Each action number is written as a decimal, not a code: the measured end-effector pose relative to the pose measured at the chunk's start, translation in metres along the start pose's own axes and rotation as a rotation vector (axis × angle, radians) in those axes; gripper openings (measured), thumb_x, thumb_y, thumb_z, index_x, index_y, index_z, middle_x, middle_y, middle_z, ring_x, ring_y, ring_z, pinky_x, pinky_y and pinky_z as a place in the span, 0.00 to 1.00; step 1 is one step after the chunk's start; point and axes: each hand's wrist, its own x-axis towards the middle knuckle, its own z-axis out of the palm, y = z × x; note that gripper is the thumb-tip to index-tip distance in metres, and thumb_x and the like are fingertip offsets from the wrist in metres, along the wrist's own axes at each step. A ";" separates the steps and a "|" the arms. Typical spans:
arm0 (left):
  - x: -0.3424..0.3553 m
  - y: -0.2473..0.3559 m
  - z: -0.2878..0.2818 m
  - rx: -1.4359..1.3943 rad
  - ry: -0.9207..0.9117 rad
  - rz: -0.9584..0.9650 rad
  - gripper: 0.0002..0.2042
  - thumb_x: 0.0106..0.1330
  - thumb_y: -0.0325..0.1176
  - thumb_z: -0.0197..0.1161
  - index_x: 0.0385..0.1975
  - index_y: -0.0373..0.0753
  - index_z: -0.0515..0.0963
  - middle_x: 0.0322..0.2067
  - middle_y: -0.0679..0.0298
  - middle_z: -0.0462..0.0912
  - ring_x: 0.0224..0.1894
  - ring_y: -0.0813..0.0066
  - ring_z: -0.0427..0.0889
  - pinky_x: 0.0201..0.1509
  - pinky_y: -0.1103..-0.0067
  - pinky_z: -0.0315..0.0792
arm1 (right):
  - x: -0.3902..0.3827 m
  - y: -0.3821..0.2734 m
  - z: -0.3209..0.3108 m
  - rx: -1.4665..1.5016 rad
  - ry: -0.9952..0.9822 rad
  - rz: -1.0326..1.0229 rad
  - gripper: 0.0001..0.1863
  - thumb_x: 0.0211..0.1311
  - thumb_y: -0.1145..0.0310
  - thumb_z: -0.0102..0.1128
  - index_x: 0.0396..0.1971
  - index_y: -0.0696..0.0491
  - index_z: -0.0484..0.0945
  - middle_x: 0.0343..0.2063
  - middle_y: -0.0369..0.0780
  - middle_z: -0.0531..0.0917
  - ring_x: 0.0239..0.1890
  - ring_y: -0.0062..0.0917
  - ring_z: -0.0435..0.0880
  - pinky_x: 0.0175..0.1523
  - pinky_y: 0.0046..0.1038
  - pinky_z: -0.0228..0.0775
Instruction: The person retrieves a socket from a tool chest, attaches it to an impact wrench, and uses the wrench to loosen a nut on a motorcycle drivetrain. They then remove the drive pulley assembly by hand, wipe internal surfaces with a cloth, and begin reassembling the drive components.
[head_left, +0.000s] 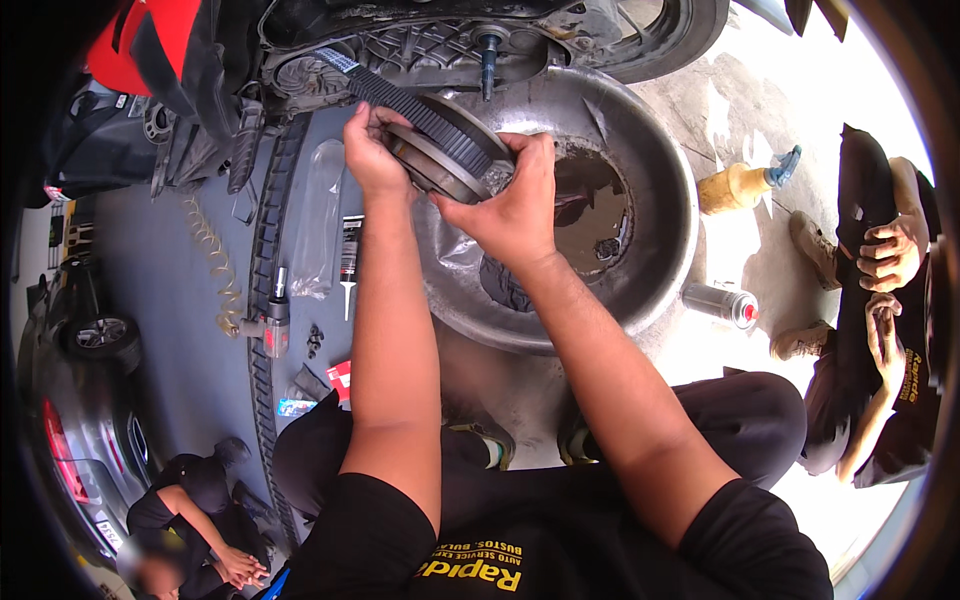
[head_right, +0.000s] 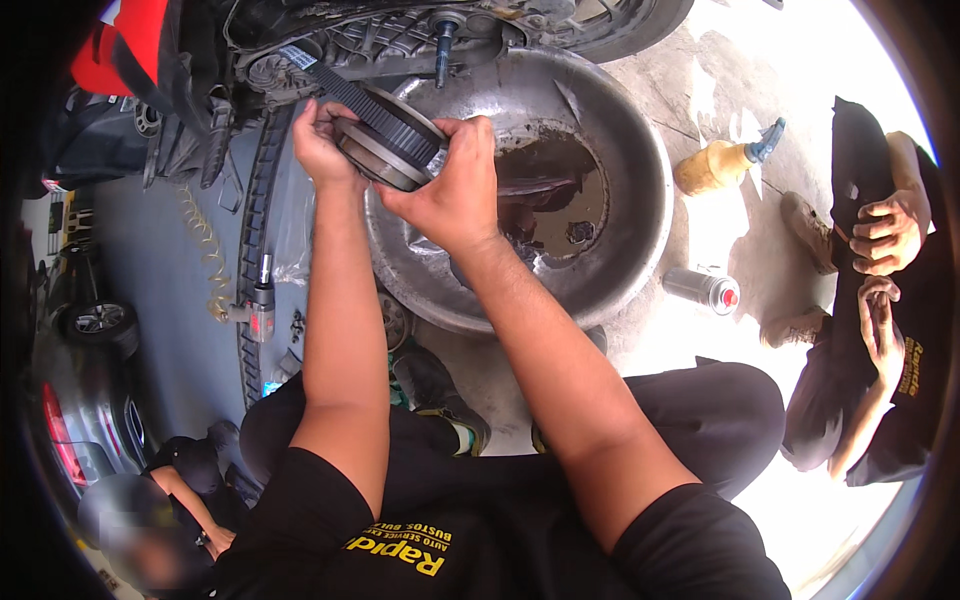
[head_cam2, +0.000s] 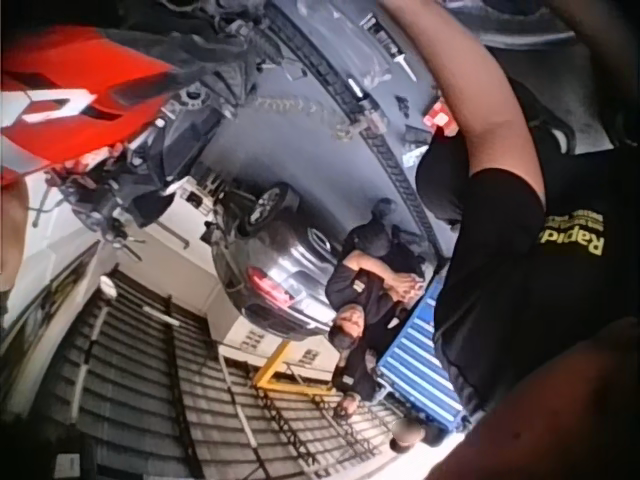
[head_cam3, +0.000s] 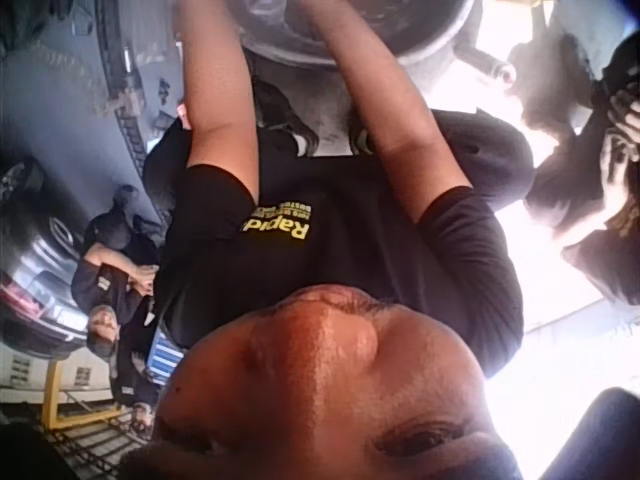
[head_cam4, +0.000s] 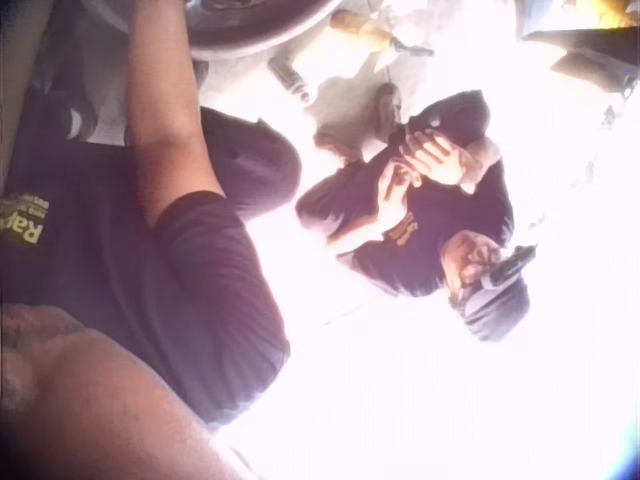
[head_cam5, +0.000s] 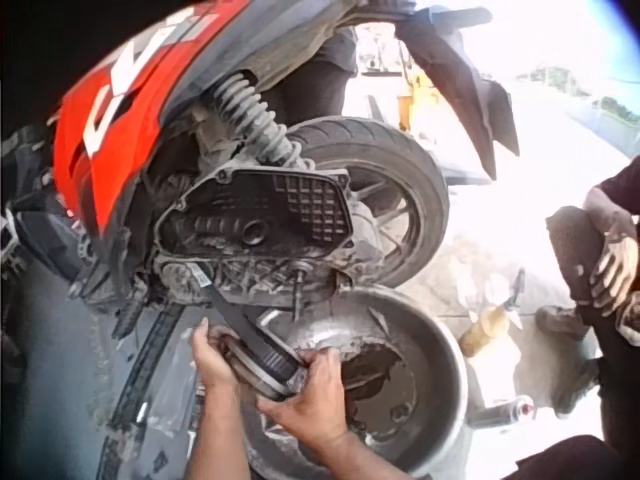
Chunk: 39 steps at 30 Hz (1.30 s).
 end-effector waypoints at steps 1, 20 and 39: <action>-0.001 -0.003 0.003 -0.006 -0.005 0.001 0.23 0.68 0.50 0.45 0.22 0.36 0.76 0.22 0.59 0.79 0.28 0.67 0.78 0.36 0.74 0.71 | 0.000 0.000 0.000 -0.005 0.004 -0.005 0.43 0.26 0.63 0.82 0.46 0.62 0.67 0.41 0.48 0.70 0.47 0.43 0.72 0.52 0.39 0.69; 0.006 -0.033 0.018 -0.140 0.184 -0.035 0.15 0.60 0.43 0.52 0.23 0.37 0.75 0.24 0.62 0.77 0.32 0.66 0.77 0.39 0.72 0.70 | 0.016 0.006 -0.008 -0.078 -0.098 0.050 0.41 0.26 0.65 0.82 0.42 0.62 0.66 0.40 0.47 0.70 0.45 0.41 0.73 0.51 0.38 0.69; -0.012 -0.020 0.060 -0.197 0.048 -0.385 0.28 0.57 0.47 0.67 0.50 0.31 0.75 0.43 0.55 0.81 0.40 0.65 0.84 0.43 0.70 0.78 | 0.086 0.055 -0.037 -0.101 -0.308 -0.147 0.42 0.26 0.61 0.86 0.46 0.59 0.73 0.38 0.44 0.81 0.42 0.30 0.81 0.52 0.31 0.74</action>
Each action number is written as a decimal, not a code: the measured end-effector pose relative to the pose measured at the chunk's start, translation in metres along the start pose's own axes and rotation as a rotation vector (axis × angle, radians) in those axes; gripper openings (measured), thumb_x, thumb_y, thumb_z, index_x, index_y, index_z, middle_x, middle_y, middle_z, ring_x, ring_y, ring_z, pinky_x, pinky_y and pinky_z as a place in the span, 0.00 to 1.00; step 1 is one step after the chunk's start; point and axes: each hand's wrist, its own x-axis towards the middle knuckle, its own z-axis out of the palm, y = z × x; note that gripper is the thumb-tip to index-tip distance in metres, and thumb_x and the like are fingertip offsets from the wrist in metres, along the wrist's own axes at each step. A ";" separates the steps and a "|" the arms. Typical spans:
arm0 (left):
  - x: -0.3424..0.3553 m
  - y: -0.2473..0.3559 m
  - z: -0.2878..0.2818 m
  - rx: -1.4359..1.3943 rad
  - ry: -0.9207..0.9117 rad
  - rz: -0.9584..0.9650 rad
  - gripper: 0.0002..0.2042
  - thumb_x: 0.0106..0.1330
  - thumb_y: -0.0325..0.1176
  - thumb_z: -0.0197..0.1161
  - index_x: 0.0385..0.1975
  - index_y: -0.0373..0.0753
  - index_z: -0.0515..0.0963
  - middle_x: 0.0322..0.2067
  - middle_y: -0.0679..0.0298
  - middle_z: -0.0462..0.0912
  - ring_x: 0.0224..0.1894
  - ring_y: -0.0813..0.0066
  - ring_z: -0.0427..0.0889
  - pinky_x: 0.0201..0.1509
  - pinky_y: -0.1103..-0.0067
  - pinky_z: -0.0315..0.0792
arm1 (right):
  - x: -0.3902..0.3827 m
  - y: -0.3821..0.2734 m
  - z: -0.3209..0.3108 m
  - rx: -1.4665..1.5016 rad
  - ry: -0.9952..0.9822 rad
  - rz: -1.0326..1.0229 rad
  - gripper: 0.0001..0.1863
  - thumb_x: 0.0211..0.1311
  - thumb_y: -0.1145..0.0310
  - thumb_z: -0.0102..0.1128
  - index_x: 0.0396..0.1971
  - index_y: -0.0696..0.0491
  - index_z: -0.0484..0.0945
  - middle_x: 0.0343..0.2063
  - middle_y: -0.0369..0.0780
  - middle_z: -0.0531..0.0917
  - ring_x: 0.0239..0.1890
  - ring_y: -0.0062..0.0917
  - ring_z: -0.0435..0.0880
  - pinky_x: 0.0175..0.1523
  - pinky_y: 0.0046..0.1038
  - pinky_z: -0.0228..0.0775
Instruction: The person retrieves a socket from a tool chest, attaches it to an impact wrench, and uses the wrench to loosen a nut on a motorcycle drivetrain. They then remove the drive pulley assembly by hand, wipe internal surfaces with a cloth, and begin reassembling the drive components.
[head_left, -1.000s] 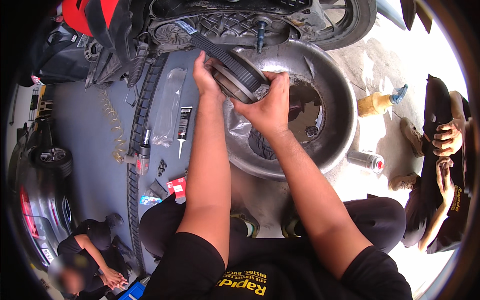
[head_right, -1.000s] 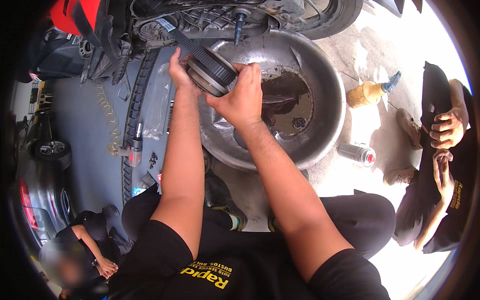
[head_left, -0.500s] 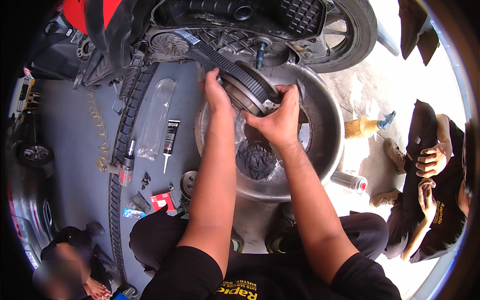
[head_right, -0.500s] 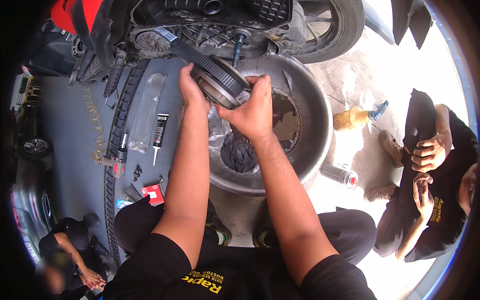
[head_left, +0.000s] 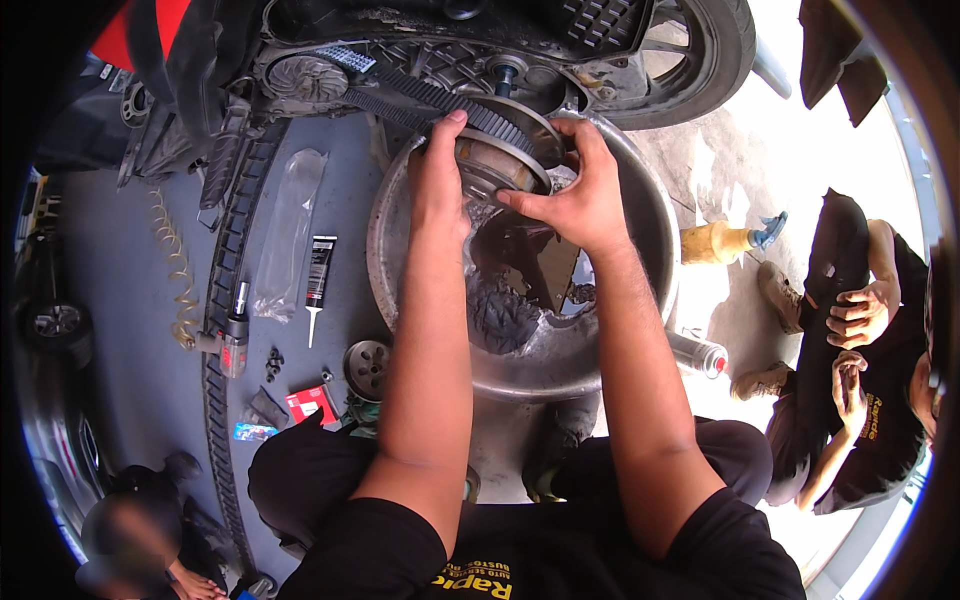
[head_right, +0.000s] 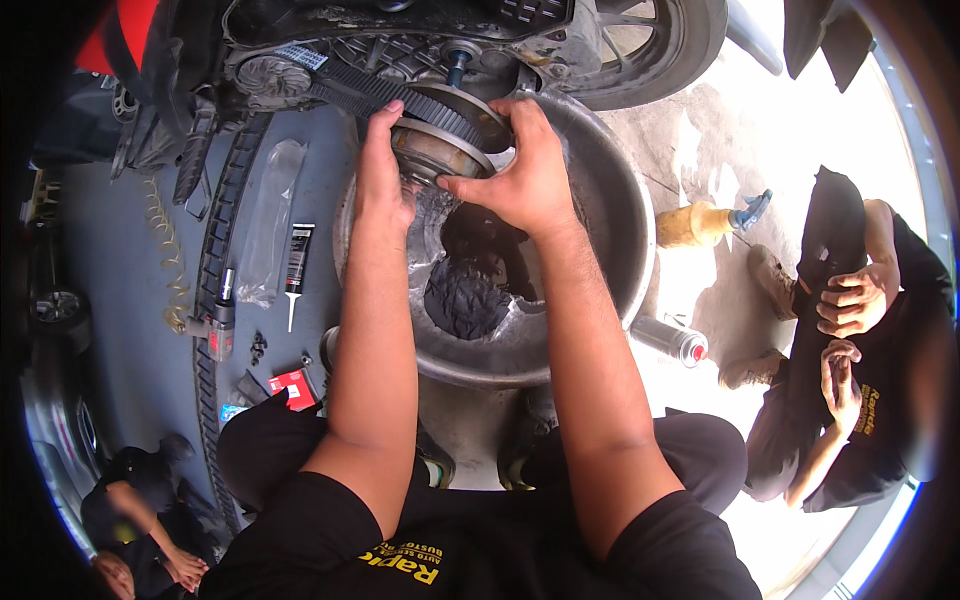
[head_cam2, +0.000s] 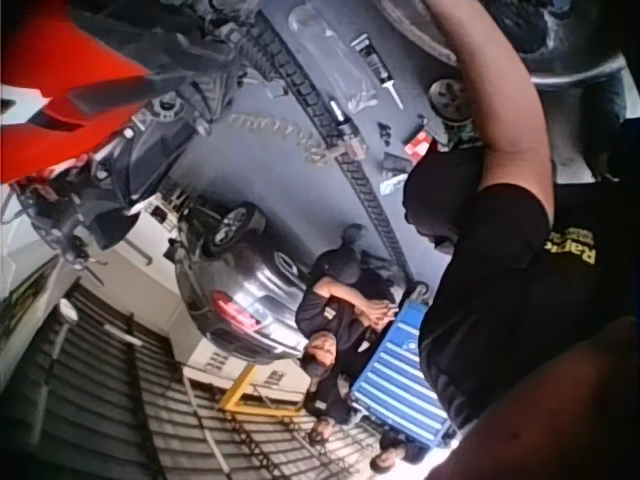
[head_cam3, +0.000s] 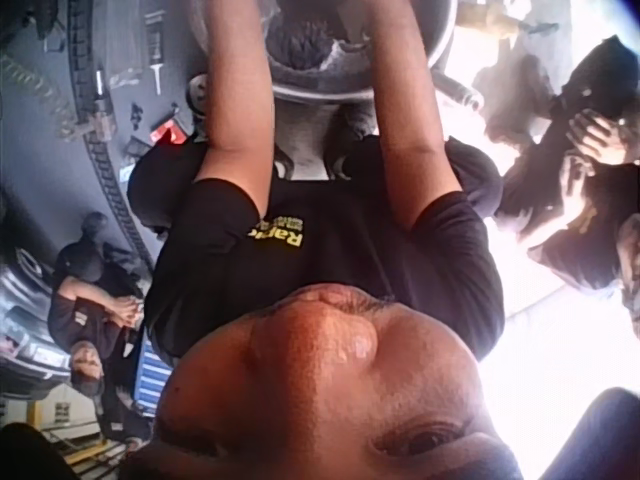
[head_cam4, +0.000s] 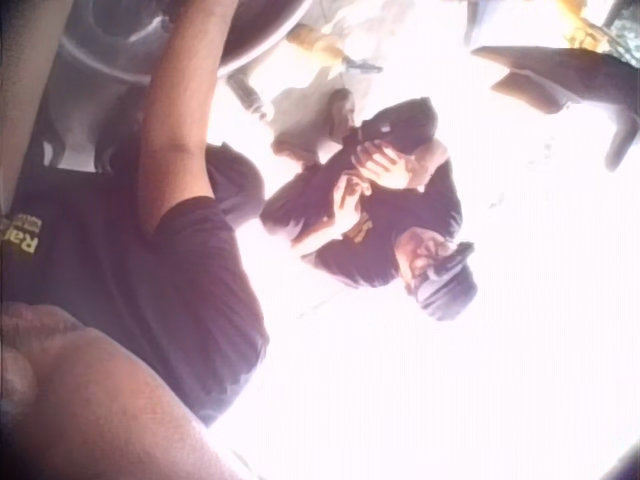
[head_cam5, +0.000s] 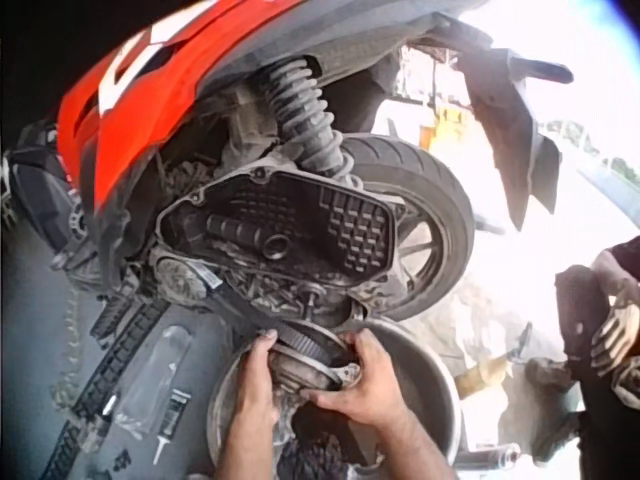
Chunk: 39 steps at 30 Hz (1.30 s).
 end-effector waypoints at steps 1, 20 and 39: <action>-0.002 0.000 0.001 -0.026 0.012 0.006 0.27 0.58 0.46 0.66 0.49 0.29 0.74 0.43 0.54 0.81 0.40 0.64 0.84 0.43 0.69 0.79 | 0.003 -0.007 -0.004 -0.019 -0.015 -0.020 0.44 0.26 0.63 0.86 0.49 0.61 0.74 0.41 0.43 0.81 0.44 0.30 0.82 0.54 0.31 0.74; 0.004 -0.013 0.014 -0.013 0.101 -0.001 0.26 0.60 0.54 0.59 0.49 0.41 0.75 0.41 0.60 0.82 0.42 0.66 0.81 0.43 0.70 0.74 | -0.052 -0.015 0.093 1.372 0.285 0.724 0.53 0.54 0.59 0.76 0.70 0.55 0.46 0.63 0.48 0.65 0.64 0.36 0.67 0.67 0.37 0.62; 0.051 0.011 0.014 0.163 -0.014 -0.038 0.32 0.60 0.61 0.54 0.55 0.42 0.70 0.50 0.56 0.77 0.49 0.61 0.79 0.50 0.63 0.74 | 0.019 -0.030 0.113 1.315 0.911 0.893 0.55 0.54 0.56 0.75 0.67 0.66 0.44 0.59 0.55 0.66 0.61 0.38 0.70 0.66 0.38 0.62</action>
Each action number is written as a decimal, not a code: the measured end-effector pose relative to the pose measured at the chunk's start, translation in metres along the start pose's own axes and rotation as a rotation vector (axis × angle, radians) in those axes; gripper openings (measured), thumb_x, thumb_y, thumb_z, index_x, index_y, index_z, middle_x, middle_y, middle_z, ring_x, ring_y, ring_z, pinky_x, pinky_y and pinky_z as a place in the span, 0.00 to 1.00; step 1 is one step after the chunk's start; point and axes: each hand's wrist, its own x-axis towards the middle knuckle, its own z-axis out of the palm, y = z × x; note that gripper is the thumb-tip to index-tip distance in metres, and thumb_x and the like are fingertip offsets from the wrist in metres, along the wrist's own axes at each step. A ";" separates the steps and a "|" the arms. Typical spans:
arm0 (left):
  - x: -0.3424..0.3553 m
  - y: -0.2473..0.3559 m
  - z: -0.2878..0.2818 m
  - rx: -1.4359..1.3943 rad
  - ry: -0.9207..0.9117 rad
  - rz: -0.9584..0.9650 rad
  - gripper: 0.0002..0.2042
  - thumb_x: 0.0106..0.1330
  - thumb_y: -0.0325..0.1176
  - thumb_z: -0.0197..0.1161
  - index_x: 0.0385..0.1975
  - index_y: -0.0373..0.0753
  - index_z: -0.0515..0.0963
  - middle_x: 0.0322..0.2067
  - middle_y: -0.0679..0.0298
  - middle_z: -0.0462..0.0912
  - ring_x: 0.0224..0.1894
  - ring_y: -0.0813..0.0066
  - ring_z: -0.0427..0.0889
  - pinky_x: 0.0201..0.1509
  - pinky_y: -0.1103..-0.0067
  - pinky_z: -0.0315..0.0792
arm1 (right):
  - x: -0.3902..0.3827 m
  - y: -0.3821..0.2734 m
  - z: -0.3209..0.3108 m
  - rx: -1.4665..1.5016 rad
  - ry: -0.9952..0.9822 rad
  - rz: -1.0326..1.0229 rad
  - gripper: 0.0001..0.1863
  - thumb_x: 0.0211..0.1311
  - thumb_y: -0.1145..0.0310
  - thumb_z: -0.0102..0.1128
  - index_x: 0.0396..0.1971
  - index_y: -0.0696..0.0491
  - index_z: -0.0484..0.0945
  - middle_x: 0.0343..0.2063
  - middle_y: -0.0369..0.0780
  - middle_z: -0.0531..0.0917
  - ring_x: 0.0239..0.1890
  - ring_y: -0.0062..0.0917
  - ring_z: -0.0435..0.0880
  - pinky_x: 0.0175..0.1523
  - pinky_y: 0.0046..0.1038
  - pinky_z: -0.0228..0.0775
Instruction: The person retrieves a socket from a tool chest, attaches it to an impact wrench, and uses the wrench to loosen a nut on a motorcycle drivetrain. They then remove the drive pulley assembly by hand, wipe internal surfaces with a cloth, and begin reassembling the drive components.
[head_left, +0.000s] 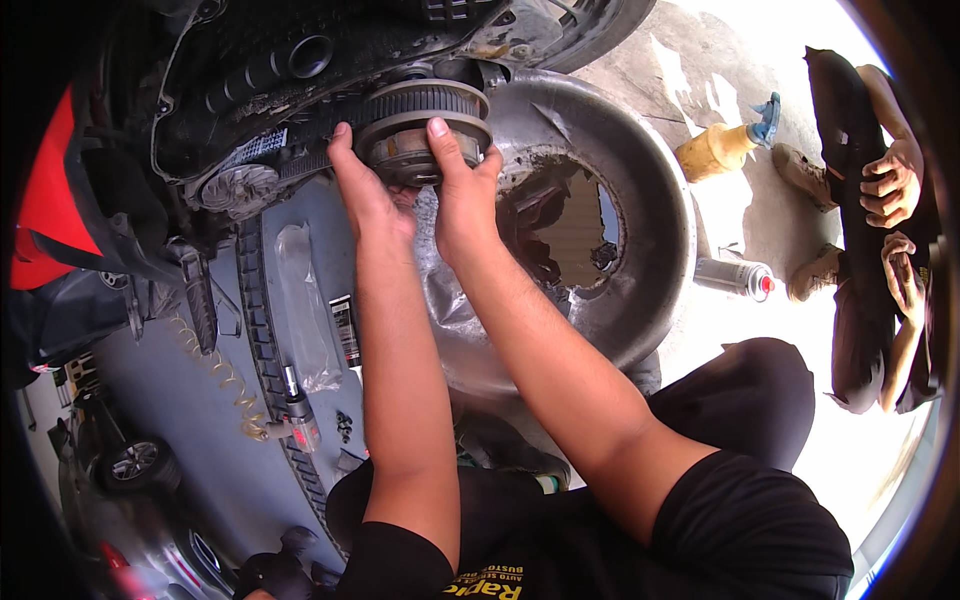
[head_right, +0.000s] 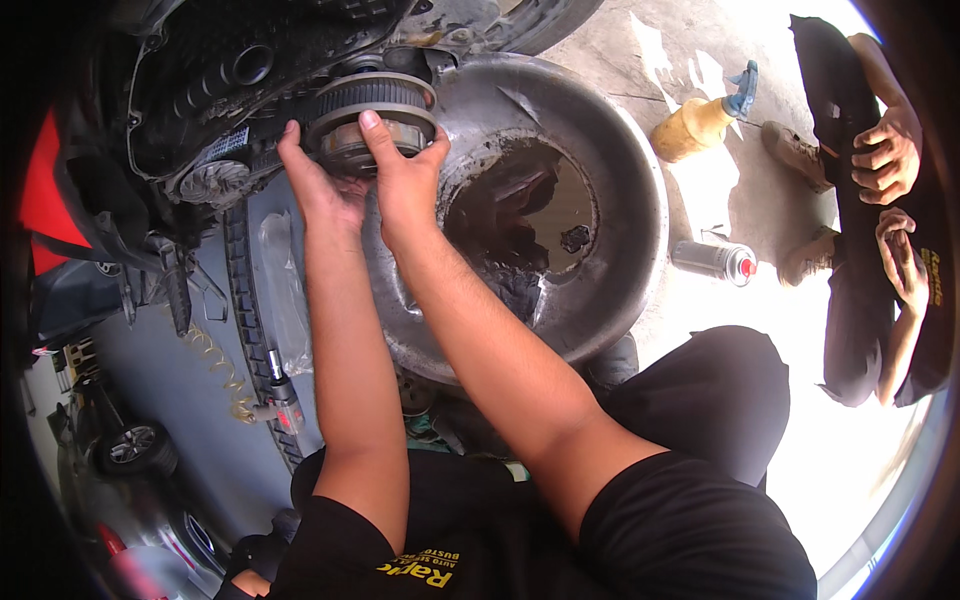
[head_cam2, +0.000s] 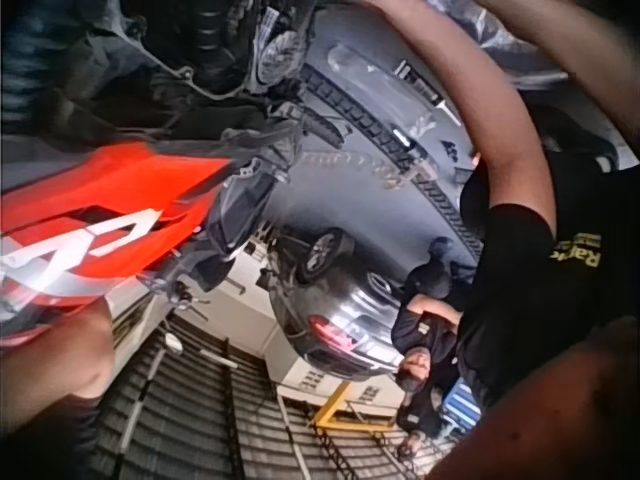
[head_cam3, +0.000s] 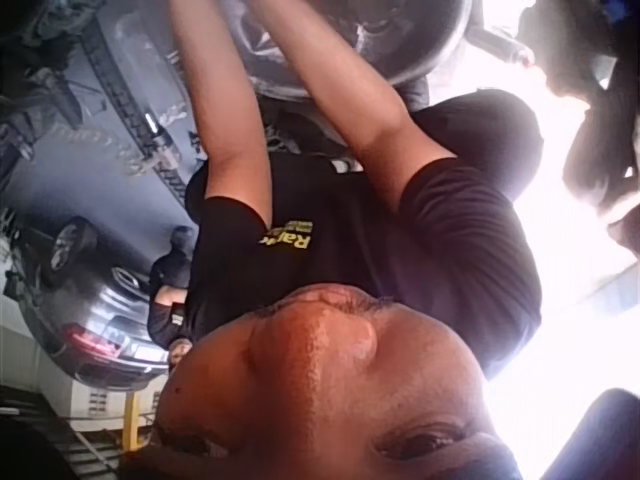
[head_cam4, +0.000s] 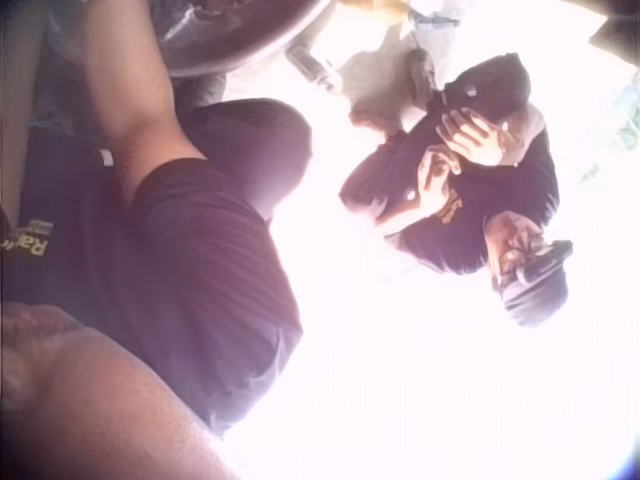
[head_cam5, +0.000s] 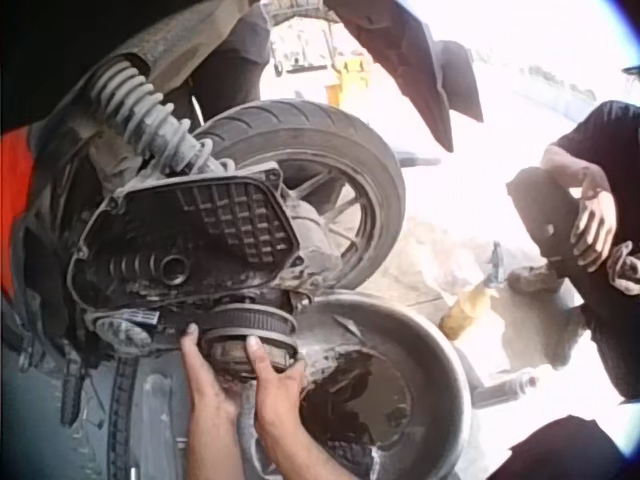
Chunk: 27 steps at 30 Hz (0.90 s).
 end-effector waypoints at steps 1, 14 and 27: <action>0.000 0.004 0.000 0.000 0.002 -0.001 0.32 0.60 0.61 0.54 0.55 0.42 0.70 0.50 0.56 0.77 0.49 0.61 0.79 0.50 0.63 0.74 | -0.004 -0.006 0.002 -0.114 -0.027 -0.007 0.54 0.54 0.56 0.75 0.66 0.67 0.45 0.58 0.55 0.67 0.60 0.38 0.71 0.66 0.36 0.62; 0.008 0.008 0.008 -0.034 -0.025 0.003 0.28 0.61 0.53 0.57 0.54 0.37 0.73 0.51 0.54 0.78 0.53 0.56 0.78 0.58 0.57 0.71 | 0.008 -0.008 0.005 0.010 -0.094 0.018 0.54 0.50 0.60 0.78 0.63 0.70 0.47 0.52 0.54 0.72 0.54 0.35 0.76 0.59 0.31 0.71; 0.011 0.003 0.009 0.011 0.027 -0.007 0.26 0.60 0.51 0.53 0.51 0.39 0.75 0.48 0.56 0.80 0.50 0.57 0.81 0.52 0.62 0.76 | 0.018 -0.014 0.004 0.130 -0.088 0.209 0.50 0.50 0.61 0.78 0.61 0.68 0.51 0.52 0.53 0.71 0.53 0.34 0.76 0.58 0.30 0.72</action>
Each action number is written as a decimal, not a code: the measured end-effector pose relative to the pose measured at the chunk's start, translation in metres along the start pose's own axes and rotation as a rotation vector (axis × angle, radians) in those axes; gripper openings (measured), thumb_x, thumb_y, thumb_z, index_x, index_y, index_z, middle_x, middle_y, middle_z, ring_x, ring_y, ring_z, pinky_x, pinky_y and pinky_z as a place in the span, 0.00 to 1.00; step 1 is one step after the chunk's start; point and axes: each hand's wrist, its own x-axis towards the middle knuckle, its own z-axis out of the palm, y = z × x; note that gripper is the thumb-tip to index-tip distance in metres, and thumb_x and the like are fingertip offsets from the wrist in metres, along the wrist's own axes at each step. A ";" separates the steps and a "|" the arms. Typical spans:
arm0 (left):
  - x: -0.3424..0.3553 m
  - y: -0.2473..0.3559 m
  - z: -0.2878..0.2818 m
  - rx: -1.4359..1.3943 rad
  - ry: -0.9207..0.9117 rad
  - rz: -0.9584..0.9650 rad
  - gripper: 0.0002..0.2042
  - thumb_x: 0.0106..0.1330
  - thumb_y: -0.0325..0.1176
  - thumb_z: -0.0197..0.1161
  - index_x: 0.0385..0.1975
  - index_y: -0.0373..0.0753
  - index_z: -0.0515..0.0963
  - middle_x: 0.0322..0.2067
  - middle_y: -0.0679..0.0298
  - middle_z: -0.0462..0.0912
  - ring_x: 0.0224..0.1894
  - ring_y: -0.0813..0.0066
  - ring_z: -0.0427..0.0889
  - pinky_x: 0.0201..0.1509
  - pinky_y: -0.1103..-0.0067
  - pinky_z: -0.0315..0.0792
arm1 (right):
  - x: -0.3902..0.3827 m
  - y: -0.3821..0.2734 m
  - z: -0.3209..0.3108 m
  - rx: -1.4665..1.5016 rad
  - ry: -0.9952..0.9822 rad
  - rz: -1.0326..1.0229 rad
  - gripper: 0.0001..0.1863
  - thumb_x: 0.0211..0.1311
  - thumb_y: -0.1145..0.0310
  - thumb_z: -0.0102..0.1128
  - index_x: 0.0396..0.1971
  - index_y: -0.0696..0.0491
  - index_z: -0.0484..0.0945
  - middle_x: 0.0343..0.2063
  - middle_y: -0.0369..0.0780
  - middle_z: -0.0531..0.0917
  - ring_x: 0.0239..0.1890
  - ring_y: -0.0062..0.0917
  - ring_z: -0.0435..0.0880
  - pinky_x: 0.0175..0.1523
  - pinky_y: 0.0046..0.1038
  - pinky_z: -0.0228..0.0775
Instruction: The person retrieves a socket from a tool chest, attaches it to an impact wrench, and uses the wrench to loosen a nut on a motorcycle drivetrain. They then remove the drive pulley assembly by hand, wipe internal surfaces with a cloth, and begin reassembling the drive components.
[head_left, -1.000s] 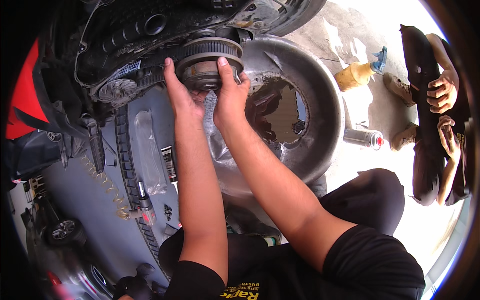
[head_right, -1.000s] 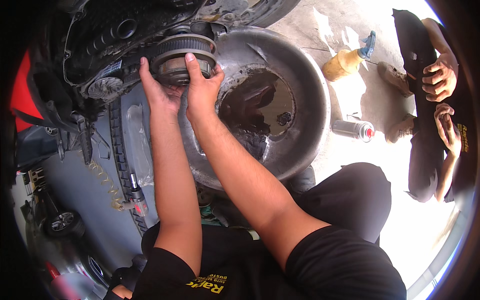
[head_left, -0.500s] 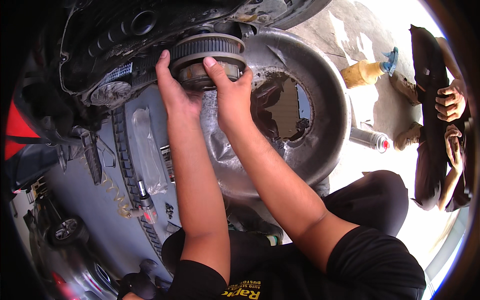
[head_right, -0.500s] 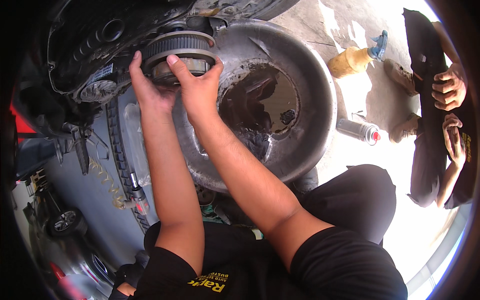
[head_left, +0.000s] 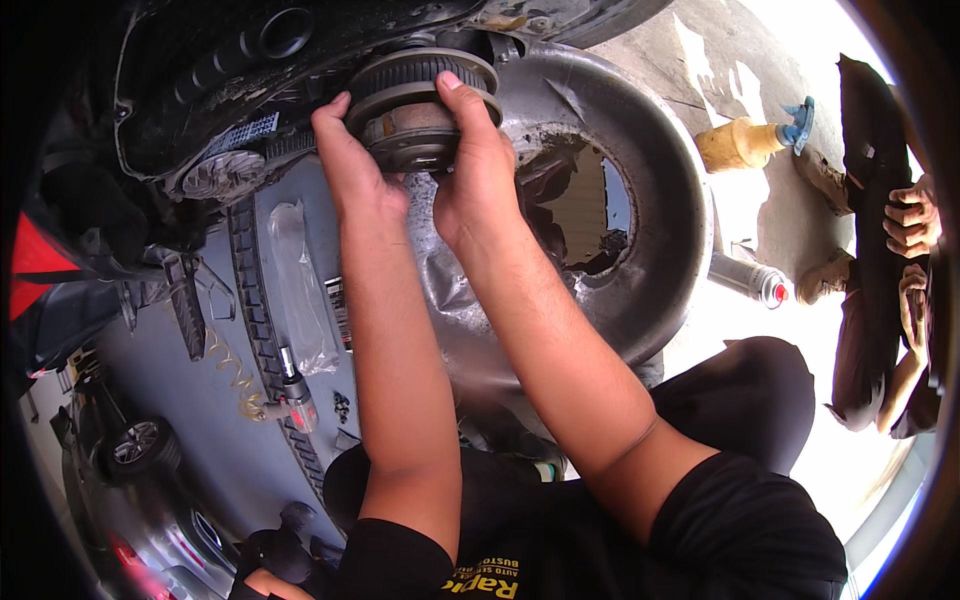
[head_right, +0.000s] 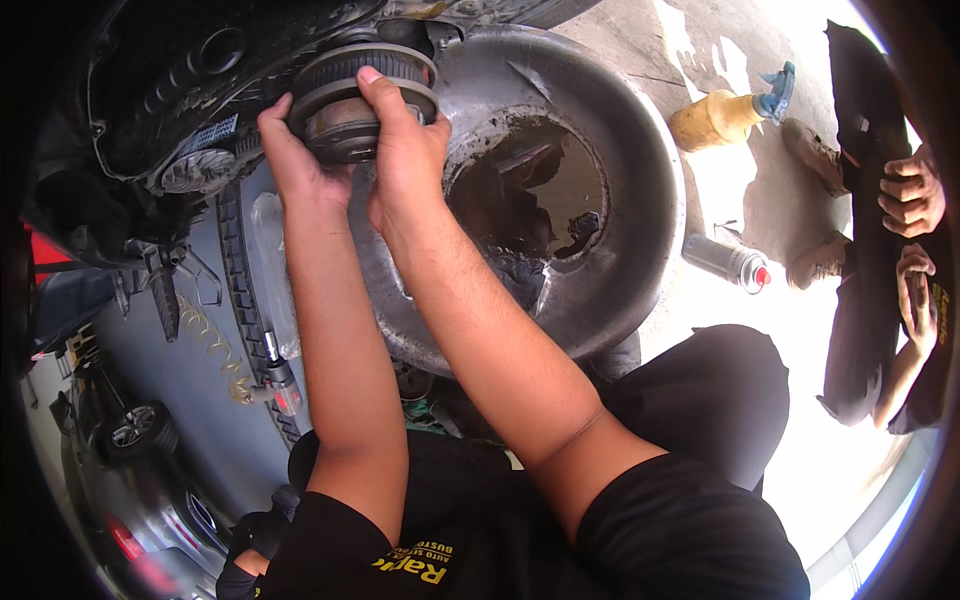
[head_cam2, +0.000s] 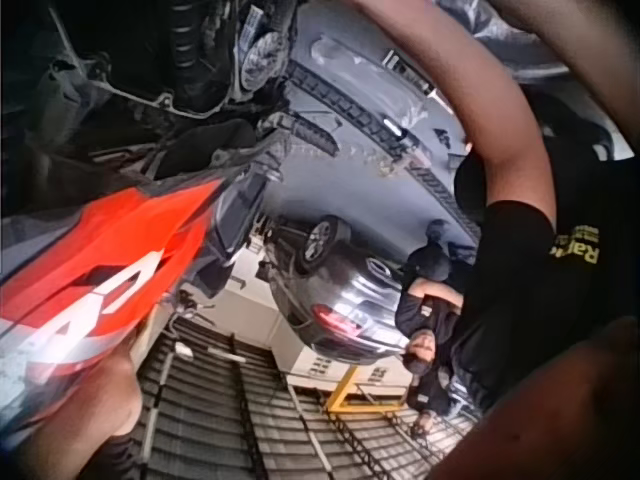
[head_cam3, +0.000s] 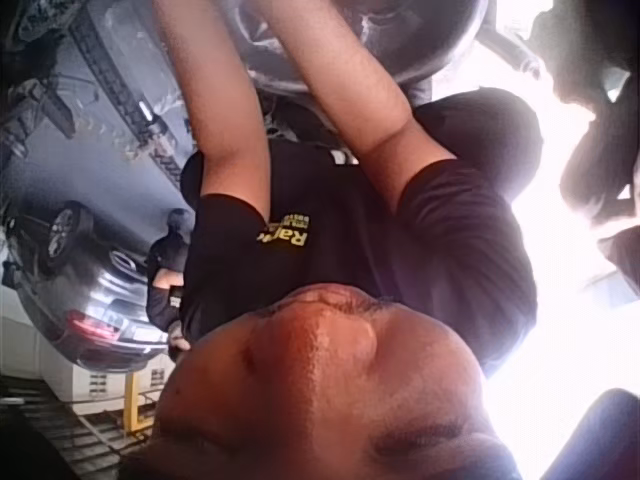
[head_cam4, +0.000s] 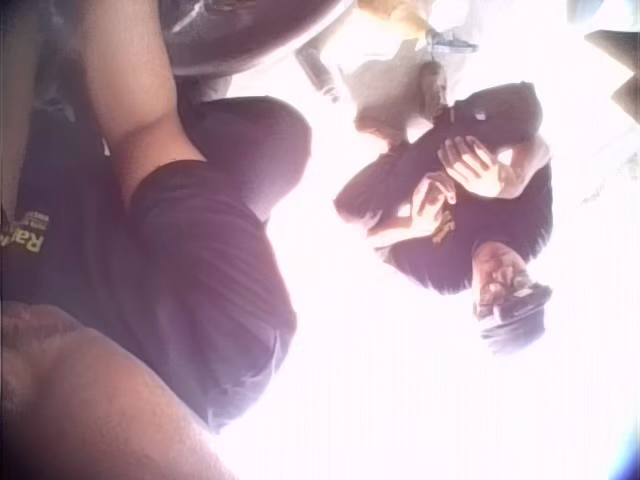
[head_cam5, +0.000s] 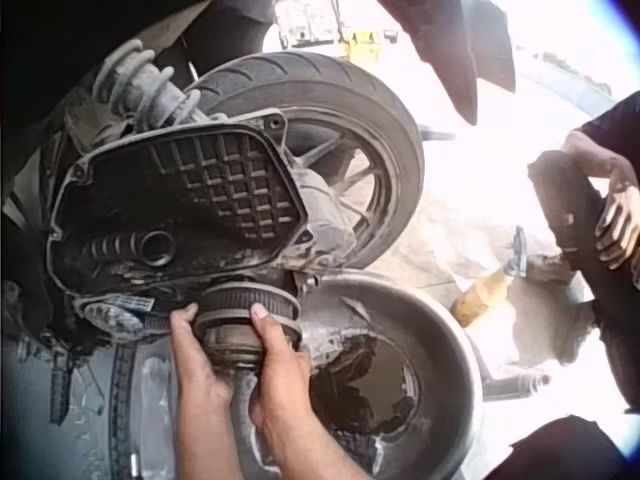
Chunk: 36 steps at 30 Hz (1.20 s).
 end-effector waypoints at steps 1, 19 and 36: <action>0.005 0.000 -0.004 -0.024 -0.002 0.010 0.26 0.60 0.51 0.54 0.51 0.39 0.76 0.48 0.56 0.80 0.49 0.57 0.81 0.52 0.62 0.76 | -0.004 0.002 0.005 -0.085 0.041 -0.054 0.50 0.49 0.60 0.78 0.61 0.68 0.51 0.52 0.53 0.71 0.54 0.34 0.76 0.58 0.30 0.71; 0.007 0.016 -0.007 0.106 0.065 0.031 0.37 0.63 0.61 0.55 0.62 0.35 0.66 0.53 0.51 0.78 0.51 0.59 0.80 0.57 0.63 0.73 | 0.002 0.005 0.009 -0.275 0.079 -0.164 0.31 0.55 0.55 0.72 0.51 0.62 0.74 0.46 0.45 0.81 0.47 0.29 0.81 0.56 0.33 0.72; -0.004 0.003 -0.004 -0.041 0.155 0.063 0.46 0.61 0.58 0.60 0.64 0.20 0.53 0.60 0.43 0.69 0.58 0.57 0.74 0.60 0.67 0.71 | -0.002 -0.017 -0.015 -0.596 -0.175 -0.029 0.38 0.57 0.42 0.66 0.58 0.56 0.69 0.52 0.45 0.79 0.54 0.31 0.77 0.60 0.38 0.66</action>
